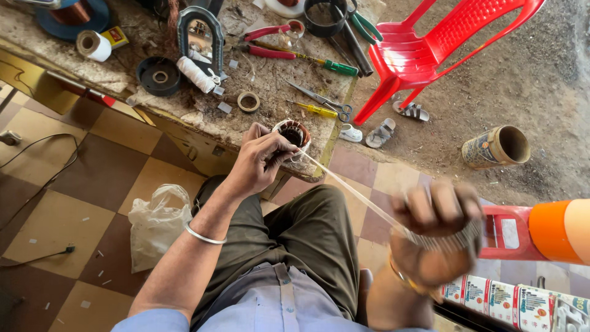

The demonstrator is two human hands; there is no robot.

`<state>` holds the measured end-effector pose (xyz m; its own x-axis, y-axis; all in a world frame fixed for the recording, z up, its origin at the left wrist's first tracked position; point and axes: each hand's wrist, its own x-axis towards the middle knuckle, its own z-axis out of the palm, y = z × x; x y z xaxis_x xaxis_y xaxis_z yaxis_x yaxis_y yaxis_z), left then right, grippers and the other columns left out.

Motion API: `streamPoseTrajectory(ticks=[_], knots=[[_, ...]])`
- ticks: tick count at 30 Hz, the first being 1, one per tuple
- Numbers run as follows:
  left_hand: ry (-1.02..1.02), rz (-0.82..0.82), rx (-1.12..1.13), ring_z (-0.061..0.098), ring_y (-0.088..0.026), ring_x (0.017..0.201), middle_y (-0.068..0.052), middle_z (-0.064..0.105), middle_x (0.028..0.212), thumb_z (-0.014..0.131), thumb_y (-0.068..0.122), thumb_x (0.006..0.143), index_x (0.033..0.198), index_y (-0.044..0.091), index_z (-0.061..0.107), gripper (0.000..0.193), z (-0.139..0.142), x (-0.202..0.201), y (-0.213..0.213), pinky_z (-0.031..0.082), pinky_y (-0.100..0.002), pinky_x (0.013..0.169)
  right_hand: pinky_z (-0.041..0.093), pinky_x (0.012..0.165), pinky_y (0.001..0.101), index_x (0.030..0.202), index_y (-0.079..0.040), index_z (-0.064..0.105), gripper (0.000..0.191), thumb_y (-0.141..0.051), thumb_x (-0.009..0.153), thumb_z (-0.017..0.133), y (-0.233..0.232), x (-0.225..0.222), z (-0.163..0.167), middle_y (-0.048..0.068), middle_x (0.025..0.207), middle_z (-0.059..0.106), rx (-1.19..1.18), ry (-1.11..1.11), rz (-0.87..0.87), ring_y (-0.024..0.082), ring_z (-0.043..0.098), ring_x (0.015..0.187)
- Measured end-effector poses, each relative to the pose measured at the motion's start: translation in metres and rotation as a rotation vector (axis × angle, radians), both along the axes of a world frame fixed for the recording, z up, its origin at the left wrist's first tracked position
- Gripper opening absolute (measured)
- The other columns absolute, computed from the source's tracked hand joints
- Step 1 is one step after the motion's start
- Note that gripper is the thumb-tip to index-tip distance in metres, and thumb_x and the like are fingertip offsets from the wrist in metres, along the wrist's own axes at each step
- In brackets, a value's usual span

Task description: The person winds white thread around a cylindrical copper-wound coil held in the left hand, using the right hand to guide and tighten the thread. The person then uses scissors to cut the thread and briefly inspects the coil.

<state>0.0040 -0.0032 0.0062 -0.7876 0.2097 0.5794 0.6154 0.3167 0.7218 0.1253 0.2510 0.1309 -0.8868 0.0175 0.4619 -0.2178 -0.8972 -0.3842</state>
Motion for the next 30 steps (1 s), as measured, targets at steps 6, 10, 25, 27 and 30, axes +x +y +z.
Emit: streamPoseTrajectory(ticks=[6,10,25,27,30], knots=[[0.029,-0.007,0.003,0.055,-0.023,0.094,0.001,0.074,0.098,0.081,0.005,0.085,0.1,0.014,0.076,0.019,-0.005,-0.003,0.002,0.042,-0.035,0.092,0.04,0.054,0.0472,0.079,-0.012,0.05,0.025,-0.018,0.102,0.057,0.031,0.004,-0.045,0.003,0.069,0.051,0.088,0.852,0.845,0.025,0.051,0.054],[0.026,-0.017,0.001,0.055,-0.023,0.093,-0.001,0.074,0.099,0.082,0.004,0.086,0.1,0.012,0.074,0.017,-0.005,-0.006,0.003,0.042,-0.035,0.092,0.056,0.079,0.0404,0.095,-0.002,0.068,0.016,-0.015,0.104,0.069,0.028,0.006,-0.035,0.009,0.096,0.07,1.03,0.536,0.569,0.027,0.069,0.086],[0.031,-0.025,-0.032,0.054,-0.025,0.092,-0.003,0.072,0.096,0.077,-0.001,0.087,0.098,0.008,0.072,0.015,0.005,-0.002,0.008,0.042,-0.035,0.09,0.05,0.068,0.0336,0.102,-0.004,0.073,0.018,-0.003,0.084,0.079,-0.078,-0.062,-0.101,0.011,0.086,0.062,1.64,-0.088,-0.759,0.025,0.064,0.076],[0.046,-0.027,-0.036,0.056,-0.025,0.093,-0.002,0.073,0.097,0.076,-0.001,0.088,0.098,0.009,0.071,0.015,0.004,-0.002,0.008,0.042,-0.036,0.092,0.048,0.068,0.033,0.1,-0.003,0.073,0.015,-0.004,0.086,0.079,-0.068,-0.054,-0.097,0.012,0.09,0.06,1.492,-0.098,-0.517,0.023,0.061,0.078],[0.022,-0.026,-0.015,0.054,-0.026,0.092,-0.003,0.072,0.095,0.077,0.001,0.087,0.098,0.009,0.072,0.015,0.003,-0.003,0.008,0.042,-0.035,0.089,0.045,0.08,0.0342,0.097,-0.004,0.072,0.01,-0.009,0.09,0.077,-0.051,-0.054,-0.093,0.018,0.106,0.057,1.179,0.039,-0.34,0.022,0.056,0.091]])
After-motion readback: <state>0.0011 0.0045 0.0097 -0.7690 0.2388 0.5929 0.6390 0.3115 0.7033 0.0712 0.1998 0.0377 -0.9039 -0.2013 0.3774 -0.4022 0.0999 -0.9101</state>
